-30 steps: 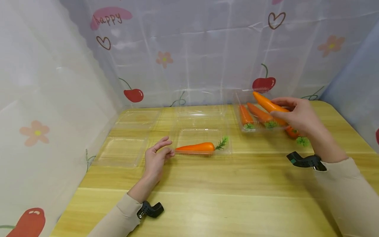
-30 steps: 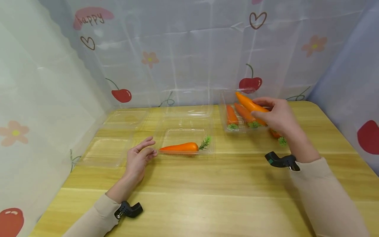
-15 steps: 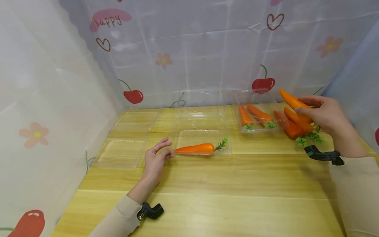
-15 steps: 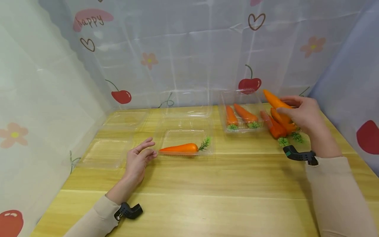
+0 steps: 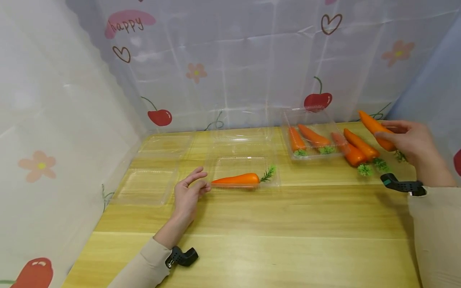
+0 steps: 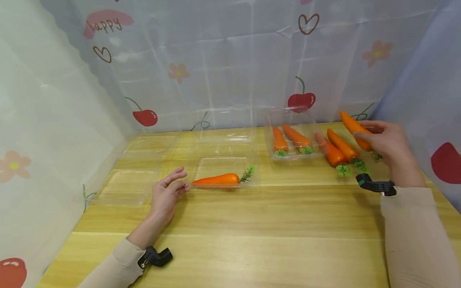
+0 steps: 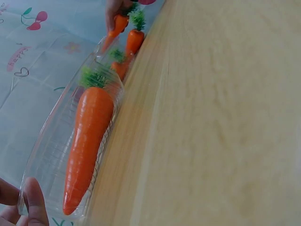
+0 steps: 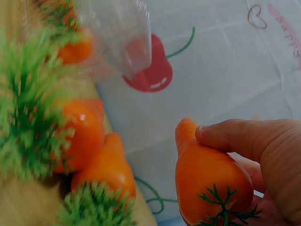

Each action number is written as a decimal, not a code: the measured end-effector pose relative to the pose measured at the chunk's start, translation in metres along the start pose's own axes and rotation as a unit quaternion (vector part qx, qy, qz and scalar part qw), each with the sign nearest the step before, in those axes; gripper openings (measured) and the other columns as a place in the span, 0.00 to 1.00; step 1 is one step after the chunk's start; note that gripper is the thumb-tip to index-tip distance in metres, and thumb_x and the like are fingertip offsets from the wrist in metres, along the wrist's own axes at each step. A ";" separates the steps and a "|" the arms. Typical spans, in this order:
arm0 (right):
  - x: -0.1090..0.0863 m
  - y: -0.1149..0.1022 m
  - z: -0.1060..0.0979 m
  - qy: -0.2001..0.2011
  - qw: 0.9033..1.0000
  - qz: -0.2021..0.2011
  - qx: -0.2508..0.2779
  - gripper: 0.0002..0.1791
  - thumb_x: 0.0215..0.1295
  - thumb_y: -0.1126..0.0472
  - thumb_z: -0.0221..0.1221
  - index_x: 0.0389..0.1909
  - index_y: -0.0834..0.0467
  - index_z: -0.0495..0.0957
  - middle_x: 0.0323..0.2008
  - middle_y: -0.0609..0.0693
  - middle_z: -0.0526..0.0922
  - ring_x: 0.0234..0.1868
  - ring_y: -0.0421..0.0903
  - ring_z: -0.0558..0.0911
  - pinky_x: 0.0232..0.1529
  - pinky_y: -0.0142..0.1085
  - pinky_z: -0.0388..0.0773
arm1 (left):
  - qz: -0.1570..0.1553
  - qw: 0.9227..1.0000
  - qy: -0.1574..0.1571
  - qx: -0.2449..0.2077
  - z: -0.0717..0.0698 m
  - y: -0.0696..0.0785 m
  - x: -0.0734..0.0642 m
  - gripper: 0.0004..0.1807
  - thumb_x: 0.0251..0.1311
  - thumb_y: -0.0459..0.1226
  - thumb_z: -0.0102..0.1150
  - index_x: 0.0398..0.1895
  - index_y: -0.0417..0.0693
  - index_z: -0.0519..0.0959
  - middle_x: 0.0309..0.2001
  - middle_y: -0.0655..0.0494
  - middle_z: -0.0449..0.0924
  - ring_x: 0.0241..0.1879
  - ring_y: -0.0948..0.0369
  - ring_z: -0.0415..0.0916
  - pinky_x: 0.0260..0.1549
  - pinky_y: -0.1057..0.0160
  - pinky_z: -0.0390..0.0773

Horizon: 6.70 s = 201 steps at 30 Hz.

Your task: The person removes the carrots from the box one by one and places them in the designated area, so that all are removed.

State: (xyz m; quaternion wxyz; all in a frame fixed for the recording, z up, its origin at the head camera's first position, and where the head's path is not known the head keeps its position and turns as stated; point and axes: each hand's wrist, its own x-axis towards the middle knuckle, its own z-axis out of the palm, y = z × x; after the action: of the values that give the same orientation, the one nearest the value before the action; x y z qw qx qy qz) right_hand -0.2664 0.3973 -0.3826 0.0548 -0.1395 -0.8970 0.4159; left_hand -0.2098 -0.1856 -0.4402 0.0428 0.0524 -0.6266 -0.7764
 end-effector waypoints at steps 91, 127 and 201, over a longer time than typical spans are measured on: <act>-0.018 -0.066 0.031 -0.005 0.995 -0.087 -0.038 0.39 0.76 0.34 0.46 0.71 0.61 0.72 0.68 0.70 0.72 0.67 0.70 0.68 0.65 0.69 0.66 | -0.010 1.000 -0.004 -0.006 0.000 0.001 -0.003 0.19 0.65 0.19 0.53 0.59 0.19 0.75 0.74 0.45 0.69 0.30 0.62 0.84 0.35 0.67 0.89; -0.070 -0.160 0.137 -0.374 0.895 -0.228 0.082 0.22 0.74 0.56 0.62 0.64 0.58 0.78 0.61 0.57 0.83 0.64 0.54 0.80 0.62 0.35 0.81 | -0.001 1.000 -0.002 -0.006 0.001 0.001 -0.001 0.20 0.64 0.20 0.53 0.59 0.18 0.75 0.73 0.44 0.70 0.29 0.63 0.84 0.34 0.67 0.89; -0.054 -0.215 0.232 -0.546 0.822 -0.162 -0.021 0.26 0.63 0.60 0.71 0.62 0.56 0.79 0.50 0.58 0.85 0.38 0.47 0.85 0.38 0.38 0.88 | -0.007 1.000 0.001 -0.020 0.002 0.000 -0.003 0.21 0.63 0.19 0.53 0.60 0.18 0.74 0.73 0.44 0.70 0.29 0.64 0.83 0.36 0.68 0.89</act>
State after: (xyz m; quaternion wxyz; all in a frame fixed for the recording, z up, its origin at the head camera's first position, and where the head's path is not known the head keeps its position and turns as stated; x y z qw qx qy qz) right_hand -0.3087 0.0797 -0.3686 -0.3798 0.2567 -0.7985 0.3901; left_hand -0.2074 -0.1838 -0.4397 0.0391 0.0572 -0.6106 -0.7889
